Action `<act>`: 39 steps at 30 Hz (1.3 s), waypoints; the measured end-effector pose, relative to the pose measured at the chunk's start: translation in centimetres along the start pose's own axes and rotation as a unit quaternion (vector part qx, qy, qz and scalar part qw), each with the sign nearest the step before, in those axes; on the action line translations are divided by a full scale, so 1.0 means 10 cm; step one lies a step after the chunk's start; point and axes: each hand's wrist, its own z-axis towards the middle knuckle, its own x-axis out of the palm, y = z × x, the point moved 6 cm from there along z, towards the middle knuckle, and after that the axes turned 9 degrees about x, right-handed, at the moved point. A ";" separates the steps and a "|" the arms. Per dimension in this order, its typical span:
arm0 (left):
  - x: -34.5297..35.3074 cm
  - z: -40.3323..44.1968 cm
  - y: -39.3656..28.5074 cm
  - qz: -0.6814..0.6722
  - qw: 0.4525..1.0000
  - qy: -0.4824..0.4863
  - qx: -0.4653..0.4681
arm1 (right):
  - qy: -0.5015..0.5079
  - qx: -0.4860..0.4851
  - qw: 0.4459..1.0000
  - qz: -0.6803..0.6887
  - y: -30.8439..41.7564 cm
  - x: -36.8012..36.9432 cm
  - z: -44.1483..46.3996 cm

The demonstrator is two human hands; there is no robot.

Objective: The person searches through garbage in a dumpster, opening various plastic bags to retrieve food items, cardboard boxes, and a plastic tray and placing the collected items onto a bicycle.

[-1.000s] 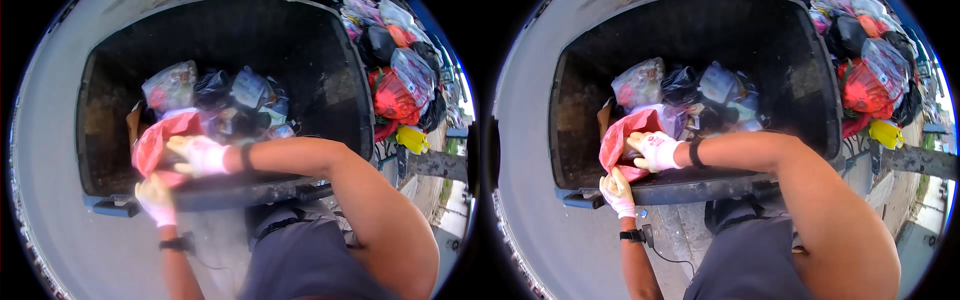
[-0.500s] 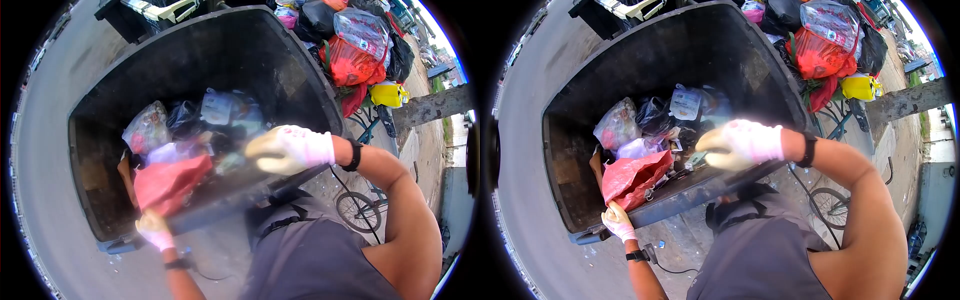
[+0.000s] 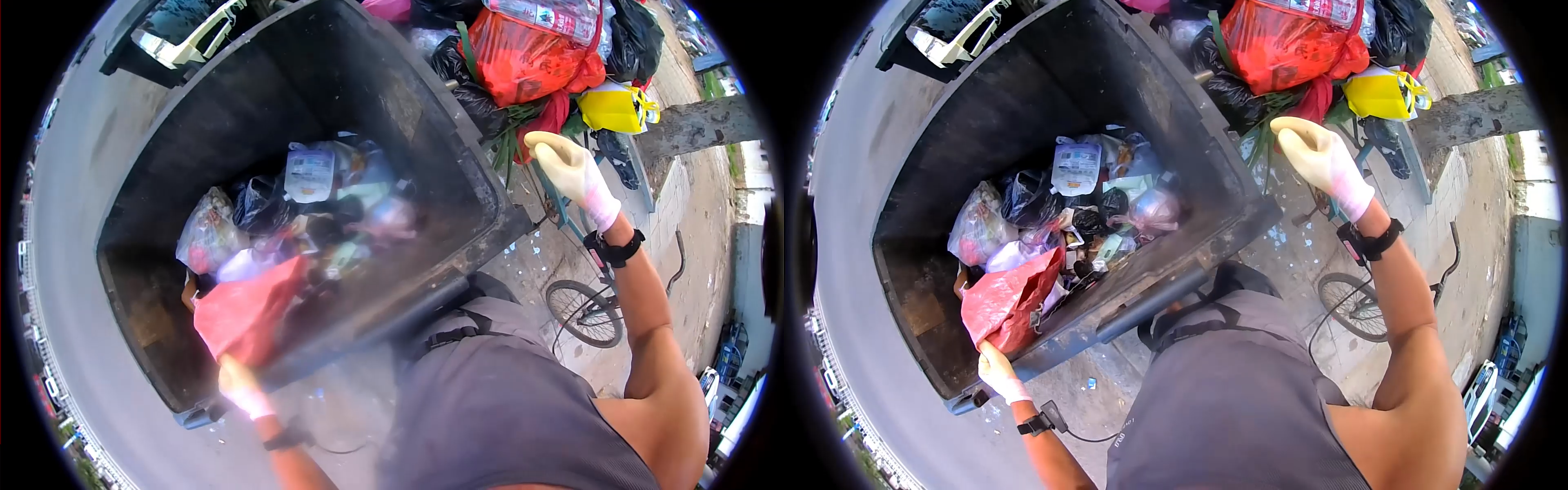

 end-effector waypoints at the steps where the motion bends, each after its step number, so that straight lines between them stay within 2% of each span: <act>1: 0.04 -0.16 -0.53 -0.073 0.997 -0.002 -0.032 | 0.007 0.004 1.000 0.015 -0.08 -0.04 0.12; 4: 0.34 -0.55 -1.26 -0.150 0.986 0.021 -0.069 | 0.056 0.006 0.996 0.066 -0.39 -0.05 0.41; 6: 0.63 -0.77 -1.47 -0.135 0.986 0.079 -0.064 | 0.076 -0.018 0.996 0.044 -0.56 -0.05 0.57; 8: 0.84 -0.96 -1.55 -0.094 0.984 0.146 -0.044 | 0.109 0.018 0.993 0.036 -0.75 -0.05 0.66; 9: 0.94 -0.95 -1.55 0.037 0.988 0.133 0.074 | 0.114 0.018 0.993 0.033 -0.80 -0.07 0.66; 10: 0.98 -0.99 -1.45 0.064 0.985 0.138 0.087 | 0.116 0.016 0.993 0.027 -0.84 -0.14 0.67; 12: 0.97 -1.02 -1.72 0.112 0.976 0.148 0.117 | 0.125 0.052 0.990 0.051 -0.94 -0.26 0.66; 14: 0.99 -1.03 -1.57 0.108 0.976 0.140 0.129 | 0.130 0.078 0.984 0.093 -1.17 -0.34 0.71; 16: 0.97 -1.04 -1.63 0.099 0.974 0.136 0.151 | 0.125 0.102 0.977 0.138 -1.34 -0.38 0.74; 20: 1.01 -1.00 -1.49 0.103 0.978 0.134 0.118 | 0.056 0.142 0.957 0.246 -1.63 -0.45 0.66; 24: 0.98 -1.03 -1.70 0.048 0.984 0.144 0.090 | 0.059 0.212 0.928 0.301 -1.89 -0.67 0.34; 27: 0.99 -1.01 -1.61 0.070 0.981 0.119 0.136 | 0.065 0.223 0.921 0.314 -1.94 -0.72 0.22; 30: 1.05 -0.99 -1.48 0.065 0.978 0.090 0.177 | 0.052 0.271 0.893 0.355 -2.00 -0.67 0.21; 32: 1.06 -0.97 -1.42 0.060 0.973 0.054 0.218 | 0.052 0.268 0.877 0.395 -2.22 -0.62 0.25; 34: 1.05 -1.01 -1.51 0.026 0.980 0.073 0.184 | 0.036 0.252 0.866 0.430 -2.52 -0.55 0.32; 35: 1.05 -1.02 -1.53 0.020 0.981 0.078 0.177 | -0.019 0.292 0.866 0.406 -2.62 -0.51 0.37; 39: 0.98 -1.06 -1.63 0.017 0.984 0.080 0.156 | -0.083 0.293 0.865 0.398 -3.21 -0.47 0.61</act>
